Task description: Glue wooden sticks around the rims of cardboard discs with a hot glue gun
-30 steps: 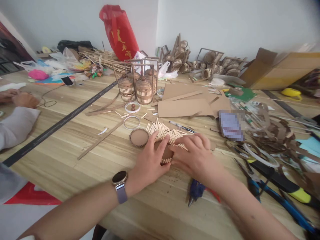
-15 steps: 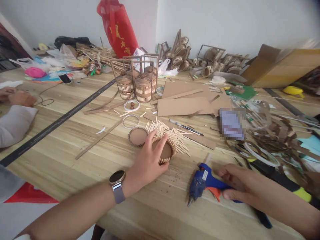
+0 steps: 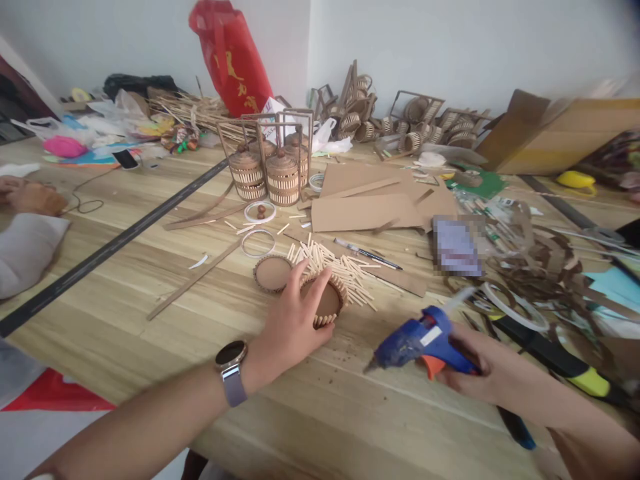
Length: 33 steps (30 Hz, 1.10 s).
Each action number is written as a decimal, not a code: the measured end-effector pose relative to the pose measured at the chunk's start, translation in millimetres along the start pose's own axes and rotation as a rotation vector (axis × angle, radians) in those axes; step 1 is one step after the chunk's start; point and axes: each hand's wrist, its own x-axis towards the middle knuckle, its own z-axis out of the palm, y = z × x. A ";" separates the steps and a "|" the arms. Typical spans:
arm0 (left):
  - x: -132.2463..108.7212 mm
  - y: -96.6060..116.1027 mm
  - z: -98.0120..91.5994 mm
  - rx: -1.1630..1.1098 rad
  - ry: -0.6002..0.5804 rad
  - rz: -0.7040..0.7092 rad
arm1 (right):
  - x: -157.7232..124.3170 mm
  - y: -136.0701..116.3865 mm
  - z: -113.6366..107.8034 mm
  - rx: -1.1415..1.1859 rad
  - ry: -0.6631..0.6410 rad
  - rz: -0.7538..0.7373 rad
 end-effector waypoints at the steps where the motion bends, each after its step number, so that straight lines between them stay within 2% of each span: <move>1: -0.1 -0.4 0.2 -0.004 0.002 0.002 | 0.4 0.2 0.6 0.079 -0.044 0.010; 3: -0.4 -1.1 0.7 -0.012 0.004 0.007 | 1.5 -0.8 3.4 0.228 -0.123 0.019; 6: -0.6 -1.7 0.8 -0.014 0.003 0.015 | 3.2 -5.6 12.0 0.292 -0.111 0.047; 9: -0.6 -2.0 0.7 -0.010 -0.002 0.021 | 6.0 -12.2 22.9 0.219 -0.090 0.021; 13: -0.6 -2.6 1.4 -0.018 0.007 0.021 | 10.3 -17.9 35.8 0.142 0.003 -0.066; 17: -0.7 -3.0 1.9 -0.021 0.011 0.026 | 12.0 -22.6 43.9 0.026 0.099 -0.057; 22: -0.5 -2.7 1.5 -0.003 -0.001 0.019 | 12.3 -32.5 48.4 -0.036 0.088 -0.081; 28: -0.6 -2.6 1.5 -0.016 0.004 0.014 | 12.0 -32.2 54.1 -0.074 0.127 -0.071; 33: -0.6 -3.3 1.6 -0.020 0.010 0.026 | 12.6 -35.2 54.9 -0.121 0.104 -0.114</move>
